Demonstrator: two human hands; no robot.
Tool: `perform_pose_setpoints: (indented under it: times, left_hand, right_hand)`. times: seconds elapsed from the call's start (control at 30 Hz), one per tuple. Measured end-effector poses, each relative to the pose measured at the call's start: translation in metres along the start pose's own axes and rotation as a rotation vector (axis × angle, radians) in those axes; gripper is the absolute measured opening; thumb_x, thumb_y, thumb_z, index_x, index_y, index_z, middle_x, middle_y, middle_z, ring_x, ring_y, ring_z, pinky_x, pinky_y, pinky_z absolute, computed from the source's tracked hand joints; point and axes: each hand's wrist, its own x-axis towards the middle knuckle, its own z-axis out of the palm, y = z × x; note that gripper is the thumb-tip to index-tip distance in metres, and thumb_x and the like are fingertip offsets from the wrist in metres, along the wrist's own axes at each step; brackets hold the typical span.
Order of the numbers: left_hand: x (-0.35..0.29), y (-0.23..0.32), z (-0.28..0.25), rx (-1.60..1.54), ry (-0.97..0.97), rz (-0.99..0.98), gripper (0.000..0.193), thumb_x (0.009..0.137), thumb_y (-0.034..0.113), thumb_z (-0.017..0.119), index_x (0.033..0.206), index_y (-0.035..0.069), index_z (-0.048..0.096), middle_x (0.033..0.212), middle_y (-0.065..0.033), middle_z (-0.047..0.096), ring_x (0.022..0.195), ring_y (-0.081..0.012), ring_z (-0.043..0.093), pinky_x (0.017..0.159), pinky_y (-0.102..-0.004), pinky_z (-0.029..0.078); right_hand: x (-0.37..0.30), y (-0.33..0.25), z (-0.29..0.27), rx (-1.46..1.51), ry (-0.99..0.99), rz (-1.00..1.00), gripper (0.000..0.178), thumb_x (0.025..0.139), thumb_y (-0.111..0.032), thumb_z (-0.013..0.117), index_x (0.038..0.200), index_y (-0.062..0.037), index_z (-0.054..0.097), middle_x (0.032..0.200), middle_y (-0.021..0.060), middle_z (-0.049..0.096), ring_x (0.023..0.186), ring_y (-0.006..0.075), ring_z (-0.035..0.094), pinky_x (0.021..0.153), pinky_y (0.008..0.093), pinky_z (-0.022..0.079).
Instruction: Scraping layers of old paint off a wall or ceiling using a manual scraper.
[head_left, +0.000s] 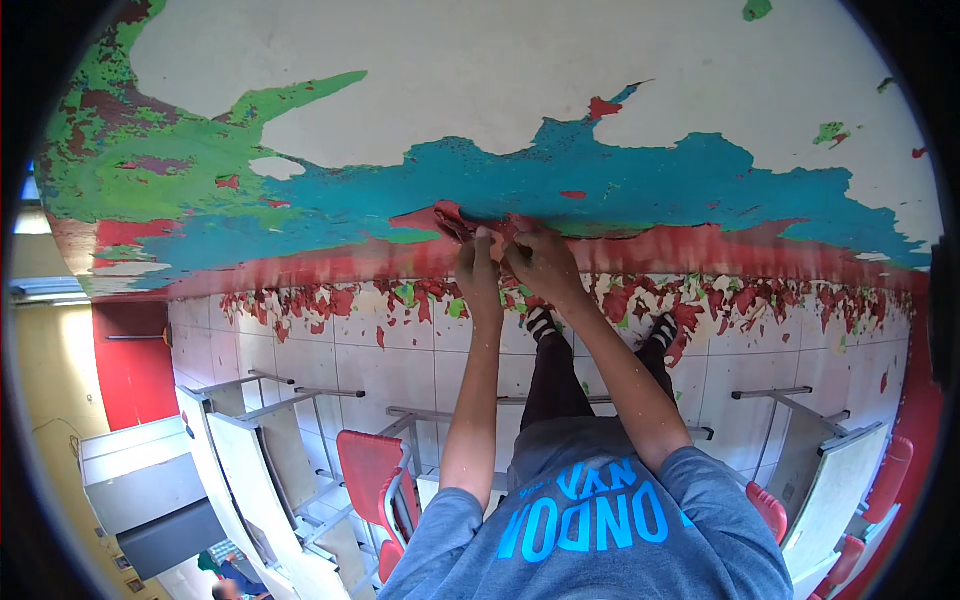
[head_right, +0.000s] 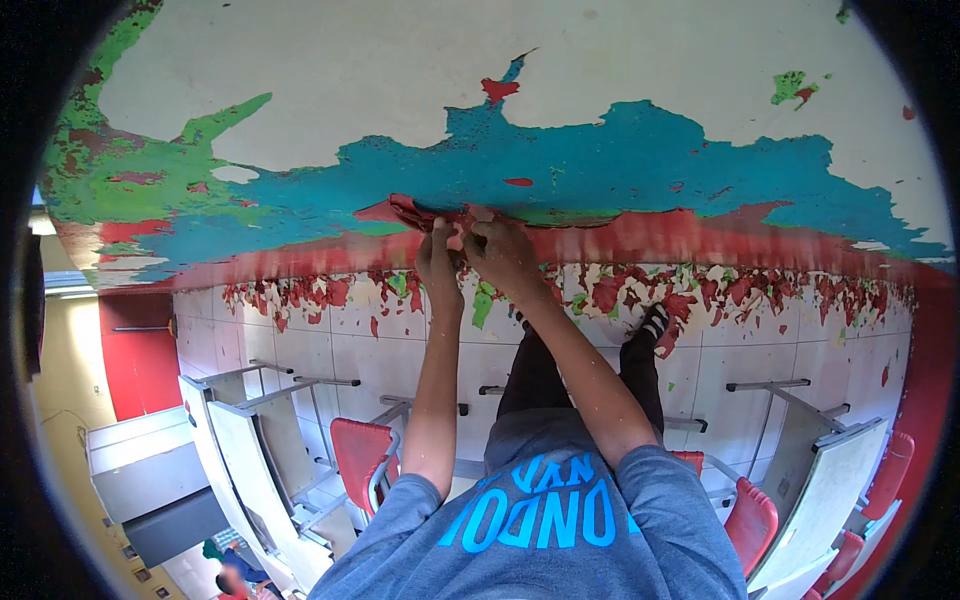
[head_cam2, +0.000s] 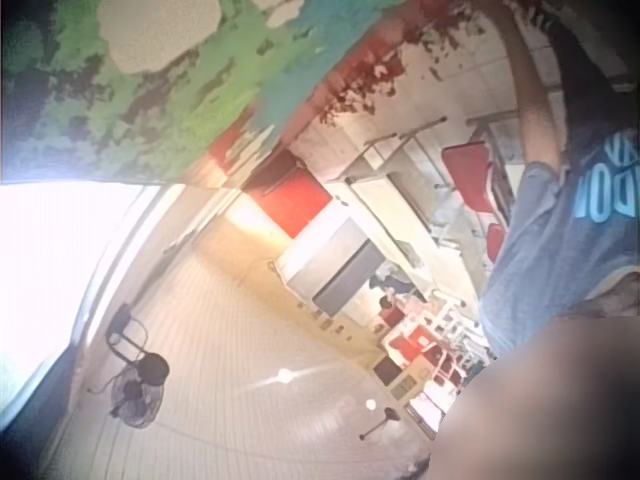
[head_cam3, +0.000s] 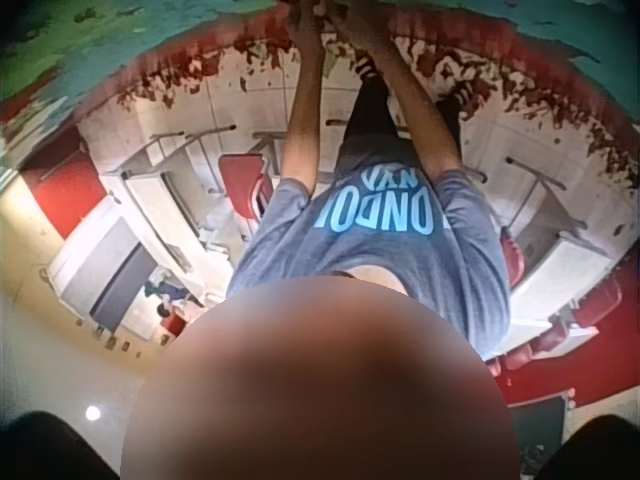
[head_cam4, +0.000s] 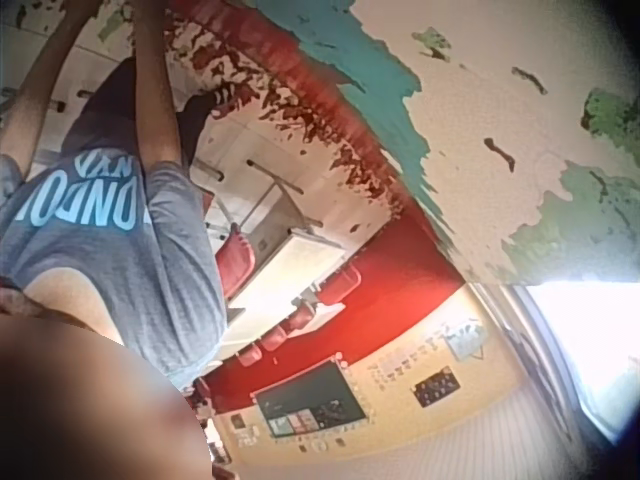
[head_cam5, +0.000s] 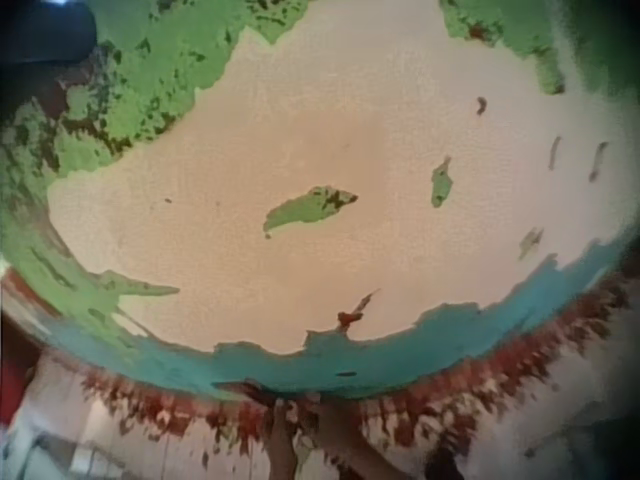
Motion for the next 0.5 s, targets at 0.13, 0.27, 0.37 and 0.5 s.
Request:
perform_pose_setpoints:
  times: [0.13,0.27,0.37,0.5]
  left_hand:
    - [0.016,0.008,0.004,0.351,-0.03,0.265,0.031,0.082,0.024,0.053,0.066,-0.002,0.054,0.049,-0.0059,0.045,0.045,-0.01,0.038,0.042,-0.0287,0.03]
    - [0.016,0.004,0.003,0.489,-0.065,0.358,0.028,0.082,0.019,0.052,0.064,-0.003,0.053,0.048,-0.0096,0.045,0.043,-0.0127,0.04,0.042,-0.03,0.032]
    - [0.018,0.002,-0.002,0.421,-0.071,0.308,0.026,0.081,0.016,0.051,0.063,-0.003,0.052,0.049,-0.0109,0.046,0.043,-0.0143,0.04,0.042,-0.0295,0.032]
    - [0.021,0.003,-0.007,0.494,-0.11,0.413,0.026,0.08,0.015,0.052,0.061,-0.002,0.05,0.05,-0.0112,0.045,0.042,-0.0147,0.041,0.042,-0.0298,0.032]
  right_hand:
    - [0.005,0.004,-0.003,0.032,-0.206,0.121,0.018,0.072,-0.012,0.054,0.061,0.0021,0.052,0.065,0.0144,0.057,0.064,0.0308,0.057,0.062,0.0364,0.045]
    - [0.004,0.007,-0.002,0.221,-0.192,0.165,0.023,0.074,-0.016,0.055,0.059,0.0021,0.051,0.061,0.0102,0.056,0.057,0.0229,0.056,0.058,0.0321,0.043]
    - [0.005,0.006,0.006,0.494,-0.212,0.411,0.032,0.075,-0.026,0.055,0.059,0.0013,0.051,0.058,0.0062,0.054,0.051,0.0149,0.052,0.051,0.029,0.04]
    - [0.013,0.006,0.021,0.649,-0.063,0.595,0.036,0.08,-0.028,0.052,0.055,-0.0017,0.054,0.054,0.0017,0.053,0.042,0.0078,0.044,0.039,0.0241,0.029]
